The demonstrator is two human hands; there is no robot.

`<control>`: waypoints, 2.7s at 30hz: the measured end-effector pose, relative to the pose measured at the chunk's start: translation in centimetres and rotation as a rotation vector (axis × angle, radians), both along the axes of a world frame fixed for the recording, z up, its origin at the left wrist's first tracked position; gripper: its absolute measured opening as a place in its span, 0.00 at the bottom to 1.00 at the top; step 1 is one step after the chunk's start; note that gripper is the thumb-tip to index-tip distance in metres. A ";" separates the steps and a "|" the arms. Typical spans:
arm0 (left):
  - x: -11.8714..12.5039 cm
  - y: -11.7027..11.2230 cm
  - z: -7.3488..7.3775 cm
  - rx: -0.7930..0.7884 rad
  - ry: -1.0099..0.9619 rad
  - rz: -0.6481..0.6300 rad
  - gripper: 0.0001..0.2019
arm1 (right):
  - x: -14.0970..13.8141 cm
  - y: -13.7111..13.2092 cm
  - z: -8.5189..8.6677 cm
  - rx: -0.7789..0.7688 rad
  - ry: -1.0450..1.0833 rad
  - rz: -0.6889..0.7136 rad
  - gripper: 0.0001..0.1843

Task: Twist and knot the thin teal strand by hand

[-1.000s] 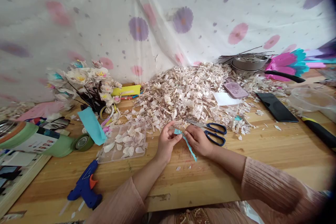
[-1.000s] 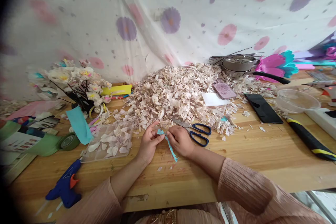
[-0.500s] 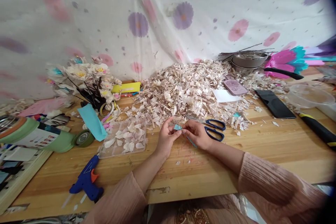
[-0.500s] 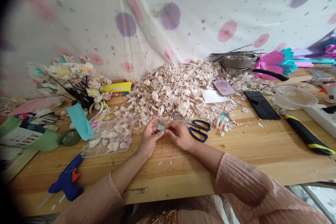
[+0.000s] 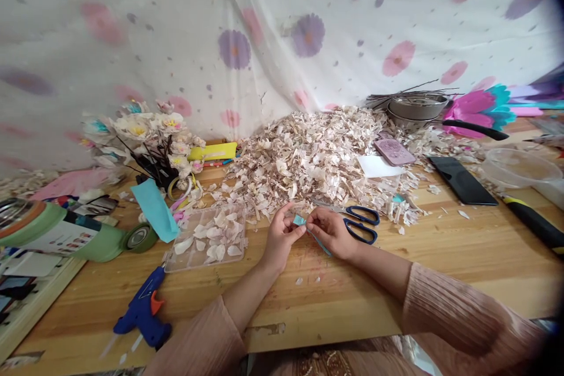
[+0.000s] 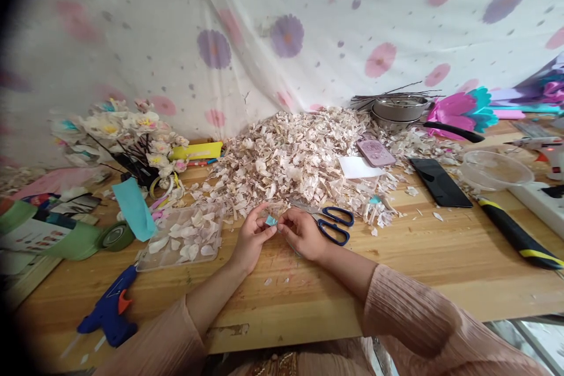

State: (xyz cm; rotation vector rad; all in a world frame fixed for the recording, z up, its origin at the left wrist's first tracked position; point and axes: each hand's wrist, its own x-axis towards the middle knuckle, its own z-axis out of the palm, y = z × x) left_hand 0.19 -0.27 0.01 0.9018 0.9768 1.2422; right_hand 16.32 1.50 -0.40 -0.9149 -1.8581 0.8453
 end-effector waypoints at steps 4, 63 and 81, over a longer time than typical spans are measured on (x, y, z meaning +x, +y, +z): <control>0.1 0.0 0.1 -0.009 -0.048 0.002 0.31 | 0.0 0.0 0.0 -0.009 0.003 0.008 0.12; -0.1 0.1 0.2 -0.064 -0.094 -0.006 0.32 | -0.1 0.1 0.0 0.070 0.030 -0.020 0.15; 0.0 0.1 0.0 -0.039 -0.069 0.035 0.30 | -0.1 0.2 0.2 0.144 0.039 -0.053 0.16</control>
